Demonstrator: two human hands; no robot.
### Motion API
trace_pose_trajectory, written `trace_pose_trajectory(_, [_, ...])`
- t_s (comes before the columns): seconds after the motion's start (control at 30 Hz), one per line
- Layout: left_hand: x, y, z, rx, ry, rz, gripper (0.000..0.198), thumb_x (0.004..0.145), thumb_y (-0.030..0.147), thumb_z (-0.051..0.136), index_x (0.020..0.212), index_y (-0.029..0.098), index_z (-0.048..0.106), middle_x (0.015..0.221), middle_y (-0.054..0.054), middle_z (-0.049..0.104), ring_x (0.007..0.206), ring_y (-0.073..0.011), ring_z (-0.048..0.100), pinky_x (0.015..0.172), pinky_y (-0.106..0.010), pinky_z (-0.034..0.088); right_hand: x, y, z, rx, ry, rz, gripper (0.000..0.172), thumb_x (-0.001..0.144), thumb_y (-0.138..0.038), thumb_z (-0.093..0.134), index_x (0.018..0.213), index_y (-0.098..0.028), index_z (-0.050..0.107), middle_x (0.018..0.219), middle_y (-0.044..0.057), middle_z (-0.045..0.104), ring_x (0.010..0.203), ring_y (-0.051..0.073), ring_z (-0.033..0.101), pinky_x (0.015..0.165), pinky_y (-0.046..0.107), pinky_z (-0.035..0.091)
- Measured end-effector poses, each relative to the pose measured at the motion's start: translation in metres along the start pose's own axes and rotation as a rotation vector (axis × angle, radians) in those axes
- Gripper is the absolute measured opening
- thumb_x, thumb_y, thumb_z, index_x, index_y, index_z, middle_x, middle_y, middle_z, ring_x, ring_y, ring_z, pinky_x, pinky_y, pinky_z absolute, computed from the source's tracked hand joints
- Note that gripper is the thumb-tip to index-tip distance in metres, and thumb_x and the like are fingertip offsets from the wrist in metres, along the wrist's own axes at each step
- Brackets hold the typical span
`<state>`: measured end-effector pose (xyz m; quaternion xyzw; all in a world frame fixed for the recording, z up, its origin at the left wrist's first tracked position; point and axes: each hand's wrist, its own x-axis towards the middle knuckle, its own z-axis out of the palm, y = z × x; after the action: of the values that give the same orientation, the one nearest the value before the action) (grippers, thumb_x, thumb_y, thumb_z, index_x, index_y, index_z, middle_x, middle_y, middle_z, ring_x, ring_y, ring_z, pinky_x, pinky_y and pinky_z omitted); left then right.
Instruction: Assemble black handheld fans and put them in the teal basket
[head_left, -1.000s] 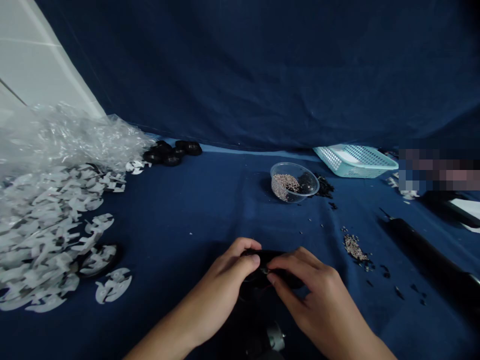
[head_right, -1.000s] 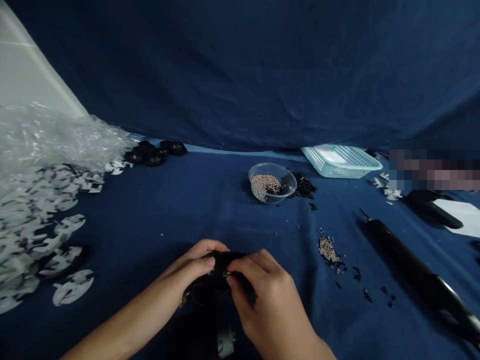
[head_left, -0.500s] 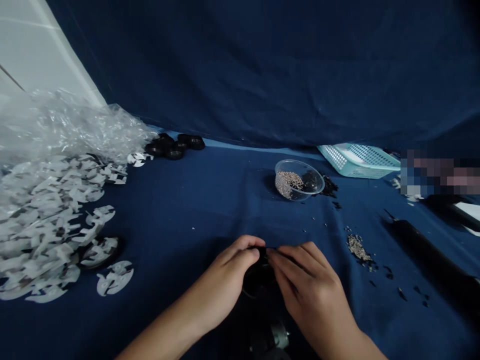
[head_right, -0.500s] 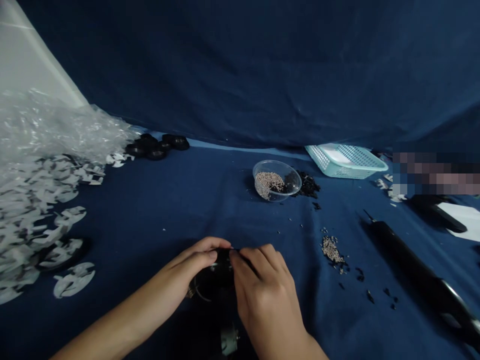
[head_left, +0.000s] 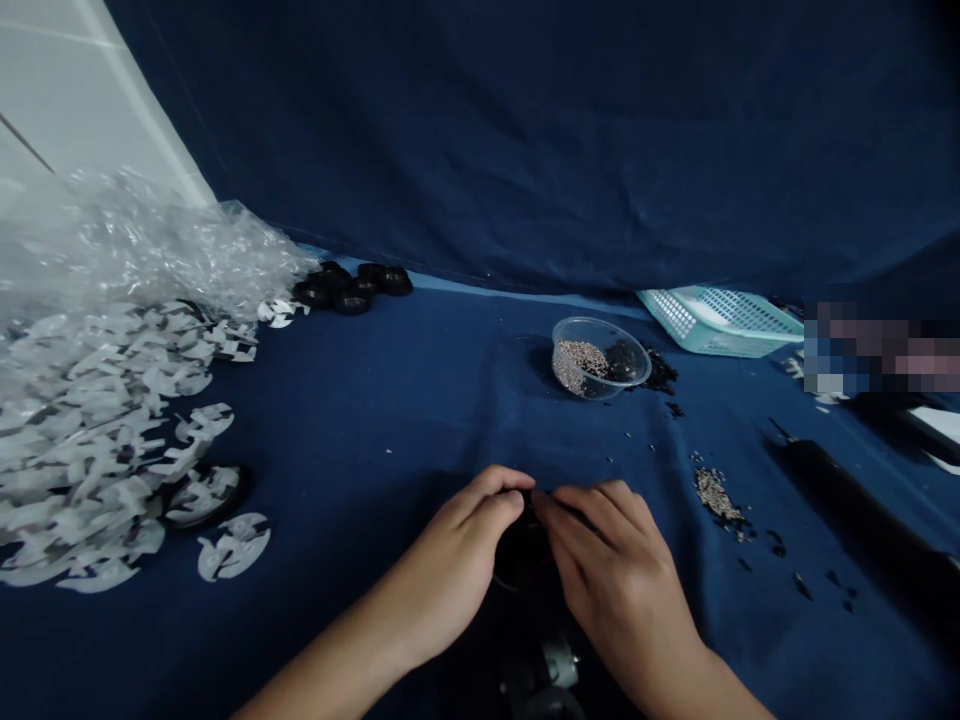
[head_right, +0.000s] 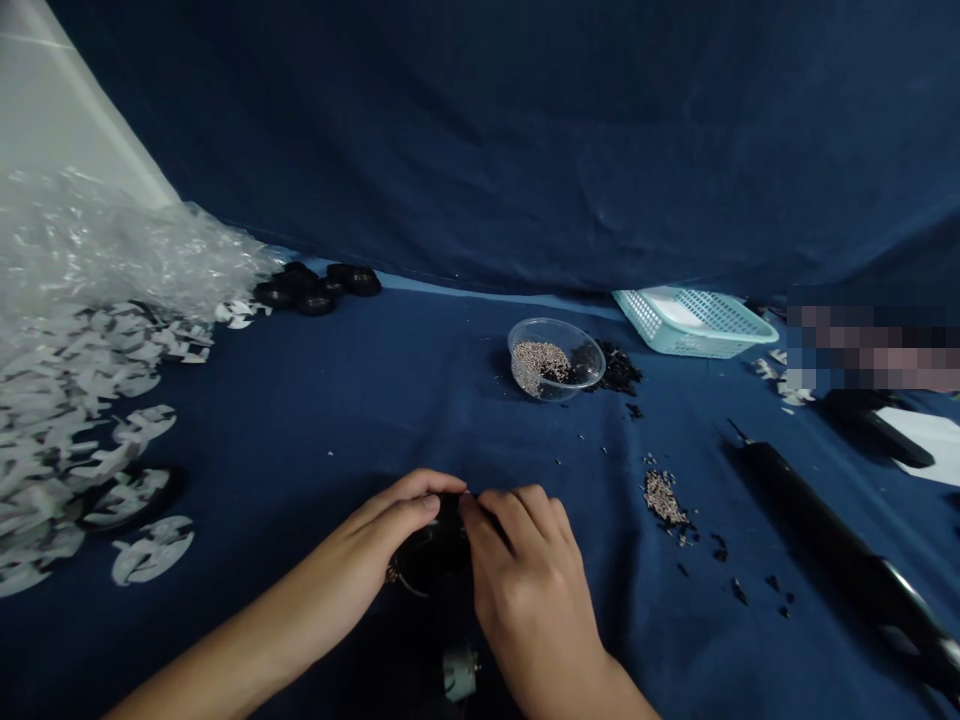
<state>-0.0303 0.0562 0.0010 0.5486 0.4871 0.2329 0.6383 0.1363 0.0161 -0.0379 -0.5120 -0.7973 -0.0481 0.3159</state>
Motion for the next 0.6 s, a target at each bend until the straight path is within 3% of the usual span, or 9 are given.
trace_pose_trajectory(0.2, [0.001, -0.002, 0.000, 0.022, 0.016, 0.002, 0.031, 0.093, 0.034, 0.038, 0.111, 0.027, 0.062, 0.112, -0.002, 0.069, 0.111, -0.0236, 0.059, 0.097, -0.037, 0.043, -0.003, 0.002, 0.003, 0.024, 0.012, 0.003, 0.029, 0.087, 0.000, 0.053, 0.107, -0.011, 0.071, 0.098, 0.010, 0.068, 0.085, 0.022, 0.054, 0.079, 0.040, 0.045])
trace_pose_trajectory(0.37, [-0.001, -0.001, -0.001, 0.059, 0.046, 0.068, 0.030, 0.095, 0.031, 0.036, 0.107, 0.027, 0.063, 0.113, 0.000, 0.067, 0.114, -0.0218, 0.056, 0.102, -0.034, 0.037, 0.001, 0.006, 0.001, 0.051, 0.074, 0.067, 0.024, 0.087, -0.006, 0.059, 0.099, -0.021, 0.072, 0.092, 0.004, 0.069, 0.083, 0.020, 0.056, 0.077, 0.039, 0.045])
trace_pose_trajectory(0.5, [-0.004, 0.001, 0.000, 0.106, 0.062, 0.126, 0.030, 0.098, 0.034, 0.032, 0.110, 0.027, 0.059, 0.119, -0.001, 0.064, 0.118, -0.0210, 0.053, 0.103, -0.033, 0.036, 0.006, 0.011, -0.002, 0.073, 0.123, 0.145, 0.019, 0.085, -0.017, 0.066, 0.104, -0.018, 0.069, 0.100, 0.008, 0.067, 0.091, 0.023, 0.060, 0.080, 0.042, 0.048])
trace_pose_trajectory(0.6, [-0.005, 0.003, 0.001, 0.194, 0.078, 0.154, 0.027, 0.097, 0.040, 0.036, 0.110, 0.028, 0.057, 0.115, 0.000, 0.065, 0.114, -0.0212, 0.055, 0.100, -0.032, 0.038, 0.007, 0.013, -0.003, 0.148, 0.090, 0.173, 0.018, 0.084, -0.016, 0.068, 0.102, -0.019, 0.068, 0.098, 0.005, 0.069, 0.086, 0.020, 0.064, 0.076, 0.036, 0.053])
